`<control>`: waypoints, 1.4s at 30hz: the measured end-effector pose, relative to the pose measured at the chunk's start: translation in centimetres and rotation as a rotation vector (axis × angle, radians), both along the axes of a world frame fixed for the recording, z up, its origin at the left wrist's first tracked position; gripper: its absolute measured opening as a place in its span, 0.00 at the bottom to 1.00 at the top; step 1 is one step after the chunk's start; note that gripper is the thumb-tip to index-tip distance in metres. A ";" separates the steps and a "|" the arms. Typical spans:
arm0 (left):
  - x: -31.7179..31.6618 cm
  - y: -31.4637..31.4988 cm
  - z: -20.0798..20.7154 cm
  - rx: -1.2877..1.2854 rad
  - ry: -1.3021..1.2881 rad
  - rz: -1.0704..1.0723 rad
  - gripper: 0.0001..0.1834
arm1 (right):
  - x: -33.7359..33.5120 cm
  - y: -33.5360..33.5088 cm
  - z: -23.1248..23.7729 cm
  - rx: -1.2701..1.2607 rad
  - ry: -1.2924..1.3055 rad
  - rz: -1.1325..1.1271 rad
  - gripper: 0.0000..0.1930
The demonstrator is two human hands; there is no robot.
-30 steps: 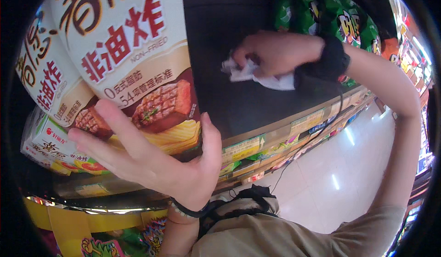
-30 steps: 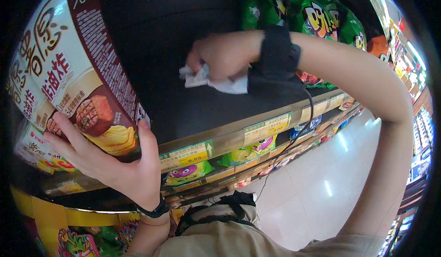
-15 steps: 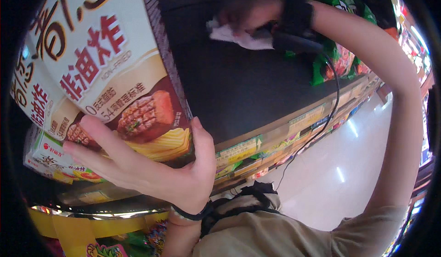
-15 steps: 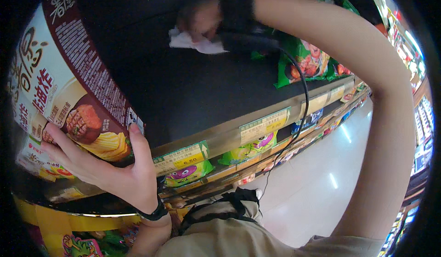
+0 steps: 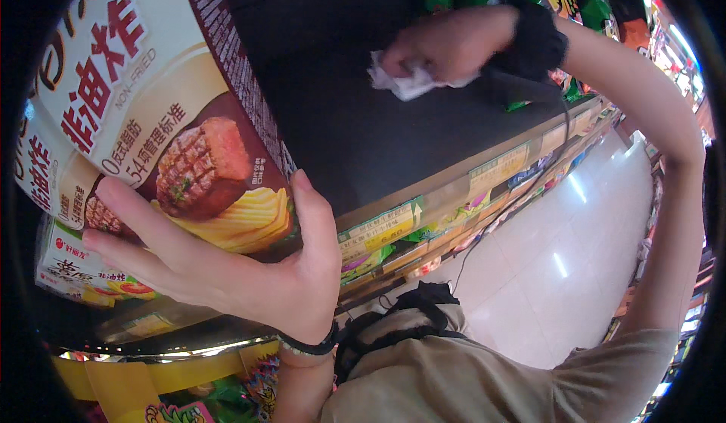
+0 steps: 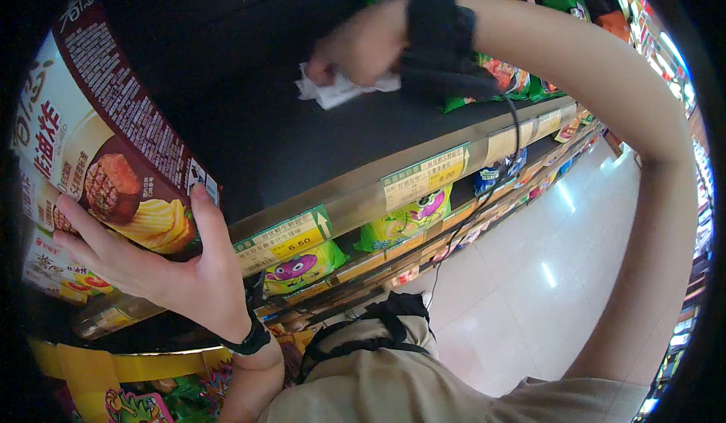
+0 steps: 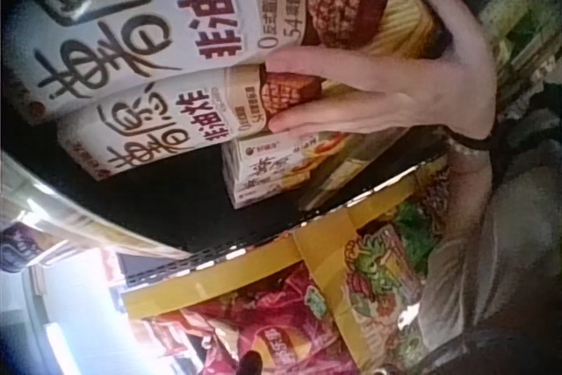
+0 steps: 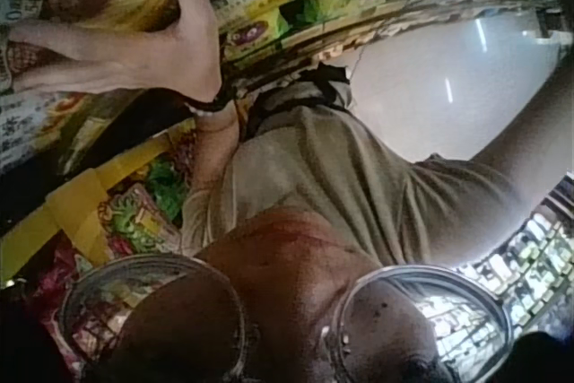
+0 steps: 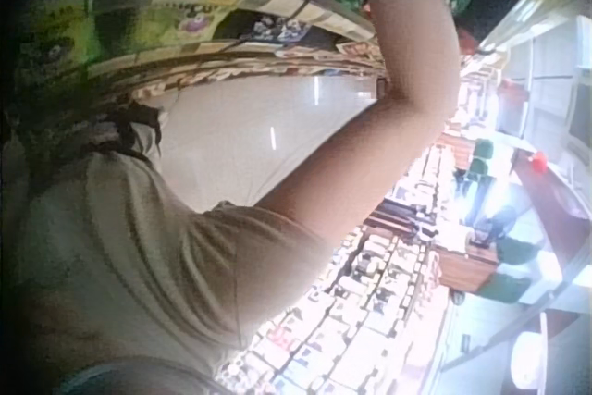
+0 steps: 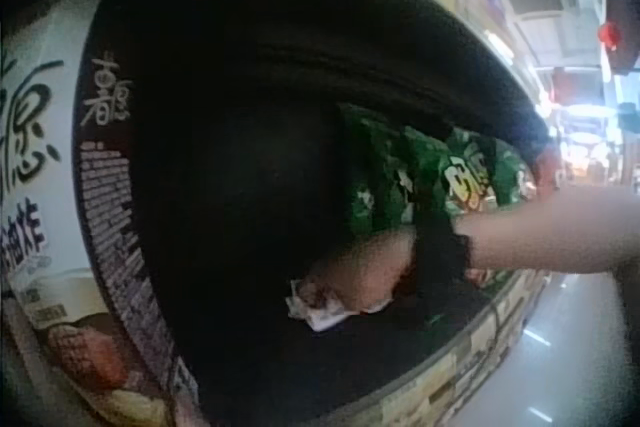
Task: The recorder uses a white cloth to wipe down store shelves and organizes bags of snacks.
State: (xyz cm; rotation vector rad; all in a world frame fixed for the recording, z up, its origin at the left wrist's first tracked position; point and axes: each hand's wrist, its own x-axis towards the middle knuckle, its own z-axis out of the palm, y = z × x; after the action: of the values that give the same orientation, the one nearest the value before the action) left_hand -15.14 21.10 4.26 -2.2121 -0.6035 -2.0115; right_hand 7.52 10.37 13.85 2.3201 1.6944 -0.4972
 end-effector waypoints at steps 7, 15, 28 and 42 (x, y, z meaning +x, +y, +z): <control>-0.4 0.0 0.3 -0.002 0.020 0.019 0.47 | -5.0 -3.6 1.9 0.008 0.068 0.023 0.10; -0.4 -0.1 0.4 0.013 0.005 0.030 0.47 | -3.0 -1.5 1.4 -0.256 0.576 0.021 0.14; -0.5 0.1 0.3 -0.002 -0.011 -0.015 0.48 | -0.6 14.8 0.9 0.167 0.327 0.185 0.19; -0.4 0.8 0.0 0.055 -0.016 -0.052 0.47 | -6.0 7.2 -0.3 0.245 0.425 0.265 0.19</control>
State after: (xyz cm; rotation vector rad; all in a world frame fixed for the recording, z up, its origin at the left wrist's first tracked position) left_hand -15.50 21.87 4.25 -2.2045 -0.4901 -2.0469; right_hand 1.52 17.58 13.54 2.2039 2.3375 -0.8122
